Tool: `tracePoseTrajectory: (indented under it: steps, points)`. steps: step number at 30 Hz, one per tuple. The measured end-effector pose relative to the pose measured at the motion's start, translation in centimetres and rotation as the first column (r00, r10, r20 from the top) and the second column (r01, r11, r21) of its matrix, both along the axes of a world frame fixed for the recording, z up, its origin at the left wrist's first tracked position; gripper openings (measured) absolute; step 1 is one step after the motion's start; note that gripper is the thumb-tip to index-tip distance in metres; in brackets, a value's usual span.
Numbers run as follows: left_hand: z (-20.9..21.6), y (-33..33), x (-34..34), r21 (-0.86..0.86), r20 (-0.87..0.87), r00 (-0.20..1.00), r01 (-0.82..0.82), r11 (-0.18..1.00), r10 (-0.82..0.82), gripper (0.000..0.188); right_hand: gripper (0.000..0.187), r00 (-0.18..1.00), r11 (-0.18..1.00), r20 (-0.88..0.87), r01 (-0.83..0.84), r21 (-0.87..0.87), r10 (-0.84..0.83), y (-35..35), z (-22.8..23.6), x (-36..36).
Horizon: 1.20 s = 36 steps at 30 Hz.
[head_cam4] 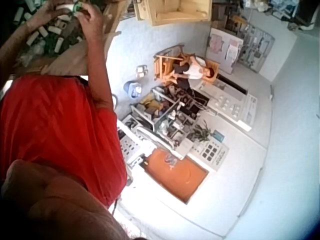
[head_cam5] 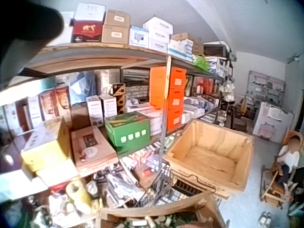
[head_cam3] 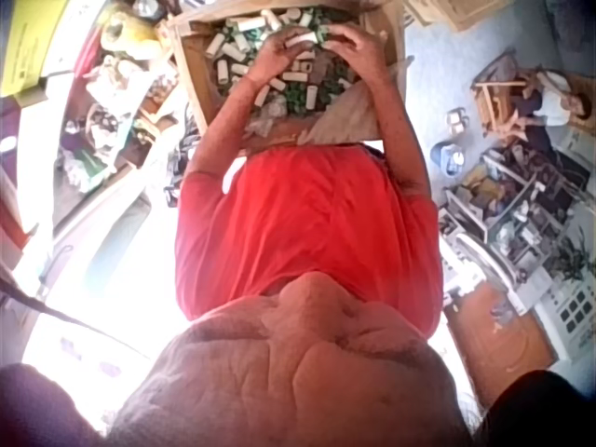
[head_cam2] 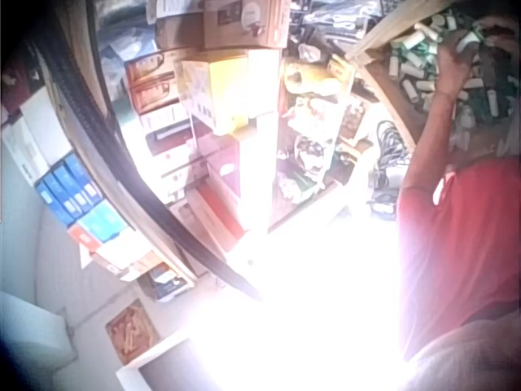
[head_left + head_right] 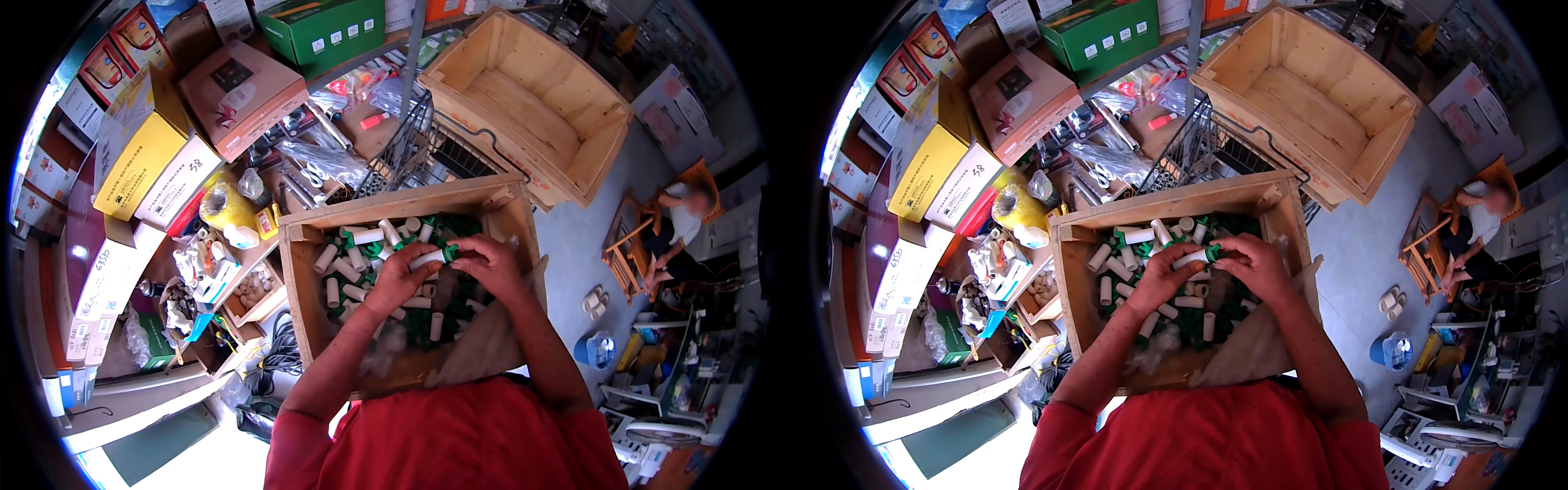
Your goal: The person repeatedly picks up white cylindrical tubes and green caps from a wooden crate. They fit the green caps onto the white tubes by hand and place the assembled units back into the crate. The task involves continuous one-at-a-time handling of the components within the crate.
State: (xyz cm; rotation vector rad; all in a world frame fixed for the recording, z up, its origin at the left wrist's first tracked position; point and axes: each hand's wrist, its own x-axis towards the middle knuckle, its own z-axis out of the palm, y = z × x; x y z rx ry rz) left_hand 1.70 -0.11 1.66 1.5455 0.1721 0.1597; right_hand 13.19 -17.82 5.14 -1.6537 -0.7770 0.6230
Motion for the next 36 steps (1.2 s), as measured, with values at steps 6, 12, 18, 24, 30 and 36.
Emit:
tracePoseTrajectory:
  steps: [6, 12, 18, 24, 30, 36]
  points:
    - [-0.2, -0.3, 0.0, 0.045, 0.031, 1.0, 0.004, 0.999, -0.006, 0.028, 0.029, 0.991, 0.999, 0.132, 0.01, -0.034, -0.006, -0.1, 0.7, -0.3]
    - [-0.7, -0.5, -0.1, 0.017, 0.043, 0.999, -0.009, 1.0, 0.009, 0.027, 0.025, 0.985, 0.998, 0.168, 0.039, -0.042, -0.032, 0.0, 0.5, -0.5]
    - [-1.4, -0.9, 0.0, -0.015, 0.062, 0.997, -0.034, 0.999, 0.035, 0.026, 0.025, 0.987, 0.998, 0.158, 0.047, -0.047, -0.039, 0.1, 0.5, -0.6]
    - [-1.3, -1.2, 0.0, 0.064, 0.079, 0.995, -0.074, 0.995, 0.068, 0.025, 0.025, 0.983, 0.995, 0.179, 0.058, -0.08, -0.042, 0.1, 0.4, -0.6]
    - [-1.1, -1.4, 0.0, 0.17, 0.178, 0.98, -0.117, 0.978, 0.086, 0.026, 0.024, 0.987, 0.996, 0.151, 0.065, -0.061, -0.055, 0.2, 0.4, -0.8]
    - [-1.8, -1.0, -0.4, -0.041, 0.007, 1.0, 0.013, 0.999, -0.013, 0.028, 0.024, 0.985, 0.991, 0.171, 0.039, -0.129, -0.016, -0.3, 0.4, -0.5]
